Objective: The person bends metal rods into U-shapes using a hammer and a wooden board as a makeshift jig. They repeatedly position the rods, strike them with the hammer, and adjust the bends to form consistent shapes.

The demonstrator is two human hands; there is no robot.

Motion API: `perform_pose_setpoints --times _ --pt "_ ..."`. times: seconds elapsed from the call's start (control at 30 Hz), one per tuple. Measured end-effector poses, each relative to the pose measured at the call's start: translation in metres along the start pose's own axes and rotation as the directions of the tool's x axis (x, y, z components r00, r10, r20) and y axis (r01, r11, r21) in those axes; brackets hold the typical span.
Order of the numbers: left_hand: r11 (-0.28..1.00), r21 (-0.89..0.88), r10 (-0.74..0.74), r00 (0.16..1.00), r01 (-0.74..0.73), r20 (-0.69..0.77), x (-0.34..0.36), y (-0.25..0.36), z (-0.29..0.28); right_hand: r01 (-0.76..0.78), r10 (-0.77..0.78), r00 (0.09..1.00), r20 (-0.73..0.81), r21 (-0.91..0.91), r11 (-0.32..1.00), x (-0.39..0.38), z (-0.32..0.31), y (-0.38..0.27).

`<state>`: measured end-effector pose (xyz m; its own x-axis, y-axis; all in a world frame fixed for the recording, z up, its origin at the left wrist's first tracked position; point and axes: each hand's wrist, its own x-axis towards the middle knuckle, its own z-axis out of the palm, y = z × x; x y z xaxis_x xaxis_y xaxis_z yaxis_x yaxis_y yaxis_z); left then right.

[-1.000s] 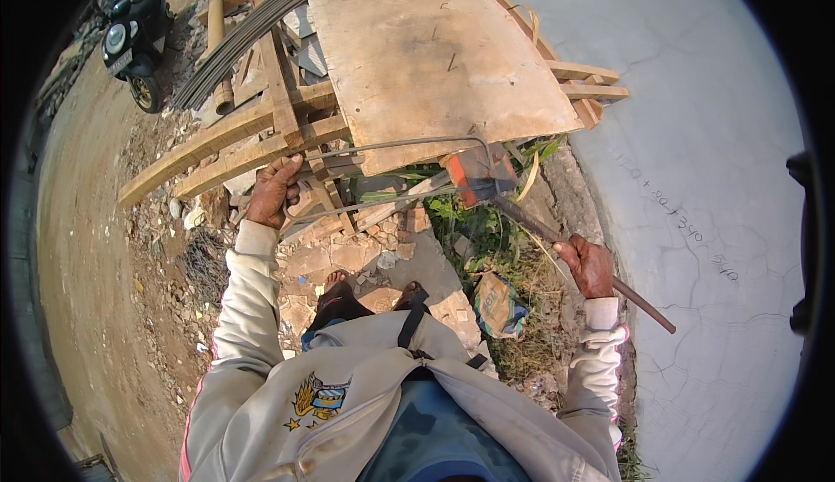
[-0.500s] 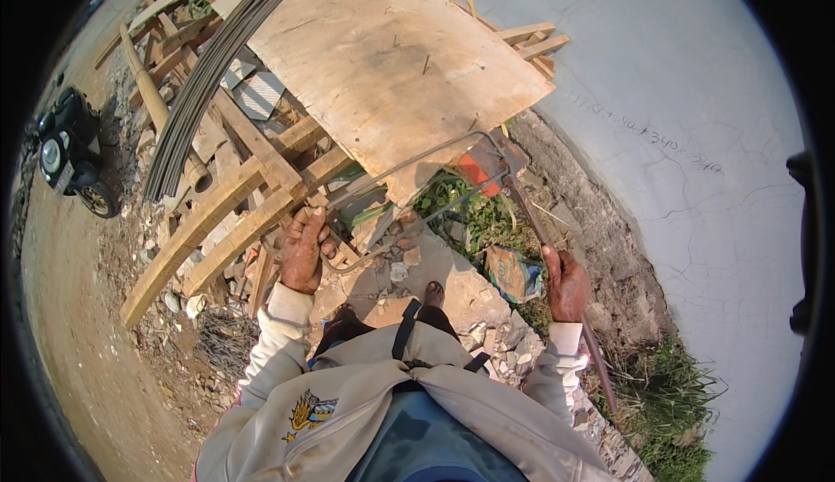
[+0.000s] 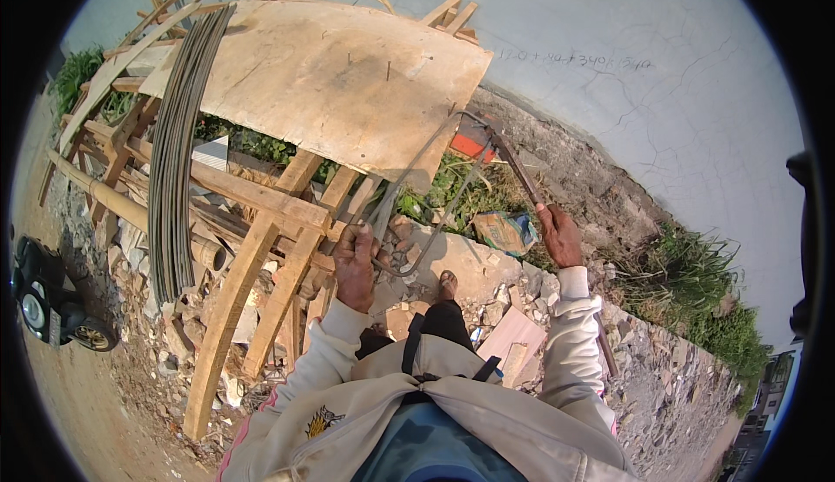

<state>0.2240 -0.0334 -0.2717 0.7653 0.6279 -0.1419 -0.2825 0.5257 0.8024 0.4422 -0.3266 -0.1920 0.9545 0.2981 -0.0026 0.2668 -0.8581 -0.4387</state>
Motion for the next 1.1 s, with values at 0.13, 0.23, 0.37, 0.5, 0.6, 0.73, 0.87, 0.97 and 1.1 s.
perform_pose_setpoints --times 0.13,0.23,0.37,0.5,0.6,0.73,0.87,0.97,1.1 --pt "0.999 0.017 0.045 0.998 -0.044 -0.050 0.002 -0.004 0.000 0.046 -0.062 0.991 0.119 0.125 0.991 -0.008 -0.016 0.039" --pt "1.000 -0.009 0.028 0.999 -0.028 -0.029 0.002 -0.003 -0.001 -0.152 0.066 0.935 0.348 0.228 0.962 -0.043 -0.045 0.080" --pt "1.000 -0.010 0.009 0.997 -0.010 -0.082 0.000 -0.004 0.001 -0.532 0.351 0.789 0.505 0.274 0.801 -0.118 -0.088 0.141" --pt "0.995 0.060 0.082 0.994 -0.078 -0.072 0.001 0.000 0.004 -0.493 0.235 0.807 0.541 0.400 0.772 -0.143 -0.104 0.181" --pt "0.995 0.081 0.062 0.995 -0.056 -0.080 0.001 0.003 0.004 -0.573 0.360 0.766 0.533 0.313 0.758 -0.142 -0.101 0.194" --pt "0.996 0.081 0.053 0.994 -0.045 -0.097 0.002 0.001 0.002 -0.330 0.227 0.909 0.351 0.271 0.904 -0.146 -0.098 0.198" --pt "0.996 0.080 0.054 0.991 -0.045 -0.123 0.004 0.000 0.002 -0.314 0.195 0.909 0.368 0.298 0.902 -0.147 -0.109 0.199" --pt "0.995 0.093 0.052 0.989 -0.040 -0.138 0.004 0.001 0.002 -0.257 0.149 0.927 0.344 0.294 0.920 -0.146 -0.111 0.197" --pt "0.994 0.085 0.081 0.990 -0.072 -0.119 0.004 0.001 0.004 -0.305 0.187 0.906 0.381 0.279 0.911 -0.149 -0.108 0.190"
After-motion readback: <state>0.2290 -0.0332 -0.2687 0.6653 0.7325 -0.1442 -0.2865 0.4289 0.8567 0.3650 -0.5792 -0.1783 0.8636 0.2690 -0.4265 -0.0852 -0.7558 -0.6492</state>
